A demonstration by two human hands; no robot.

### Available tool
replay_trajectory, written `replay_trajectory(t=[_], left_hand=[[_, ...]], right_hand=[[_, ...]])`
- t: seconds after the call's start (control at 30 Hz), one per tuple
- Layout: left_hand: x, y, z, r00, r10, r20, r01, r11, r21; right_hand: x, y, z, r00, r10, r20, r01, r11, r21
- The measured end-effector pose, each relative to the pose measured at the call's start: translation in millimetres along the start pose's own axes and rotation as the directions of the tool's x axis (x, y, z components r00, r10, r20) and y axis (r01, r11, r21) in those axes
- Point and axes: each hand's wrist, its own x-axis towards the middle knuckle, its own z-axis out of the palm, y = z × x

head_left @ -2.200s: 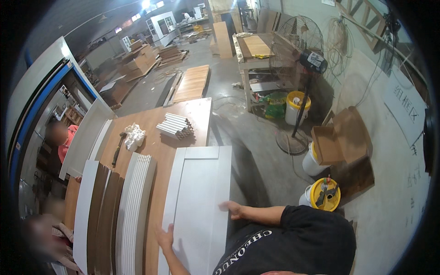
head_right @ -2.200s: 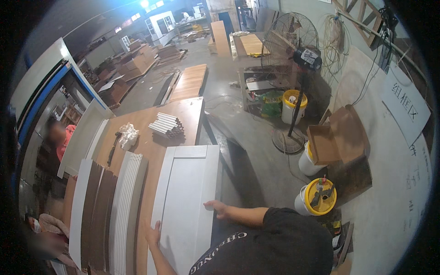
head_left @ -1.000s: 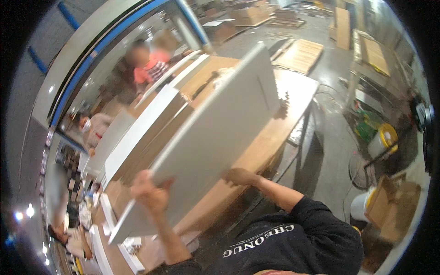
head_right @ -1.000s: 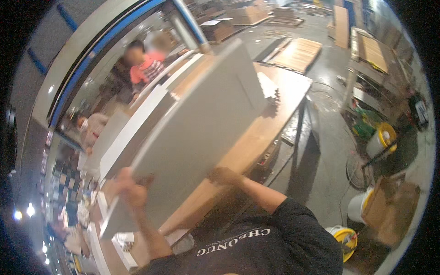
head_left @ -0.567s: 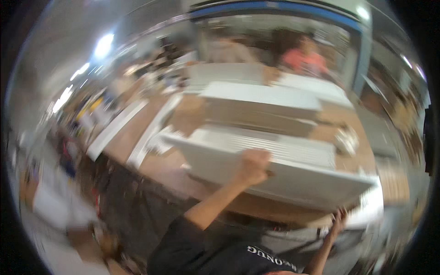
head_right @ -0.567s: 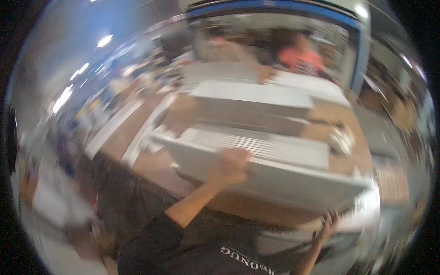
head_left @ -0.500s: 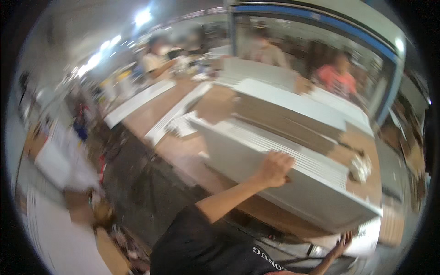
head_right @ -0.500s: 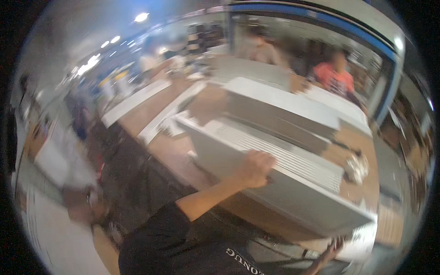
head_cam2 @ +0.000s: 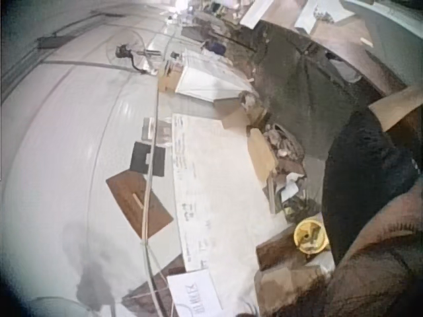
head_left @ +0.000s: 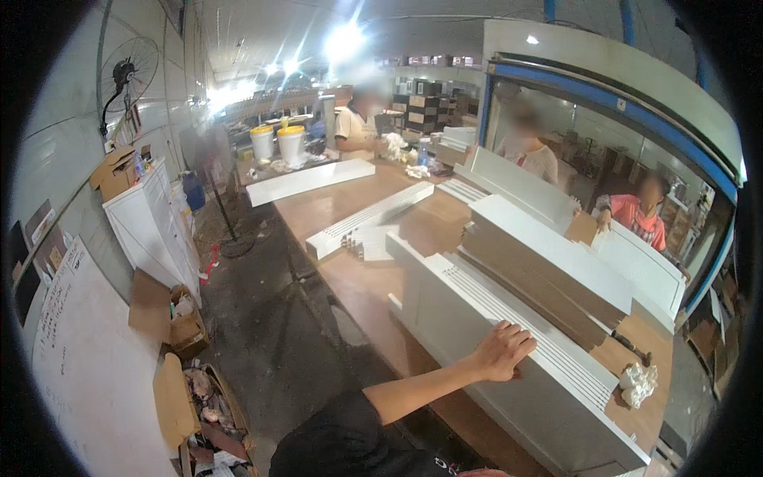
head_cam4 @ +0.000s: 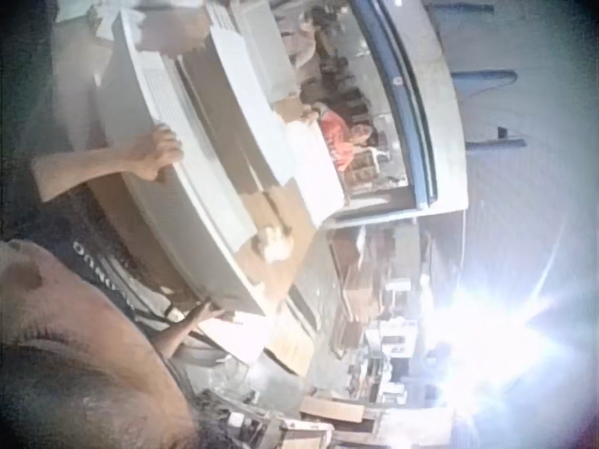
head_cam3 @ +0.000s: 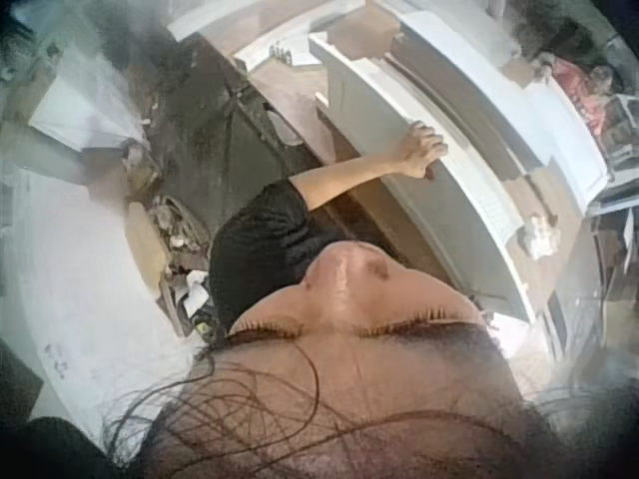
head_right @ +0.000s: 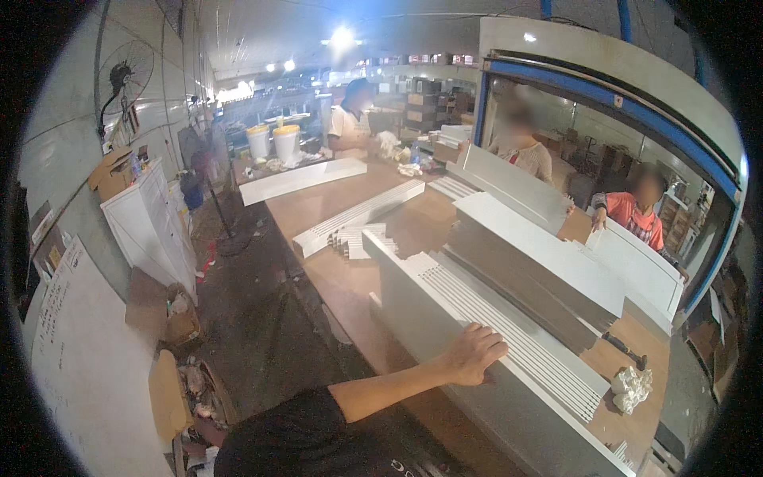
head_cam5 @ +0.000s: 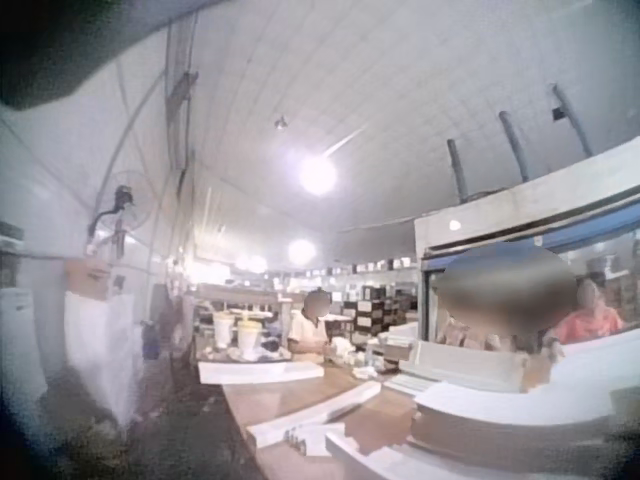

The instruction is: The person repeatedly picks up white slatted panels and thin white strips from a workbench, aligns the strips into the panel grooves, and stacks the assembled units. The person handles the parts by hand without visible tools, working alongside others in a workshop.

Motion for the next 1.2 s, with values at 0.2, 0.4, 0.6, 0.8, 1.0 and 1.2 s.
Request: replay_trajectory(t=[0.2, 0.4, 0.6, 0.8, 1.0, 1.2], left_hand=[[-2.9, -7.6, 12.0, 0.999, -0.040, 0.033, 0.039, 0.999, 0.018], [2.6, 1.6, 3.0, 0.998, 0.023, -0.061, -0.026, 0.998, -0.058], [-1.4, -1.9, -9.8, 1.000, -0.012, 0.006, 0.012, 1.000, -0.006], [0.6, -0.7, -9.0, 1.000, 0.018, -0.007, -0.018, 0.999, -0.031], [-4.9, -3.6, -2.4, 1.000, 0.010, 0.019, -0.011, 0.998, 0.056], [18.4, 9.5, -44.3, 0.933, 0.004, 0.359, -0.021, 0.999, 0.041]], right_hand=[[-6.1, 36.0, 6.4, 0.997, 0.073, 0.026, -0.072, 0.997, -0.037], [-12.6, 46.9, -3.6, 0.992, 0.118, 0.036, -0.119, 0.993, 0.025], [-8.5, 58.0, 3.0, 0.990, 0.114, 0.083, -0.114, 0.993, -0.002], [-5.5, 63.4, -2.6, 0.989, 0.112, 0.095, -0.116, 0.993, 0.030], [10.1, 72.6, -11.2, 0.977, 0.127, 0.171, -0.143, 0.986, 0.086], [24.6, 72.3, -32.1, 0.972, 0.140, 0.189, -0.199, 0.917, 0.346]])
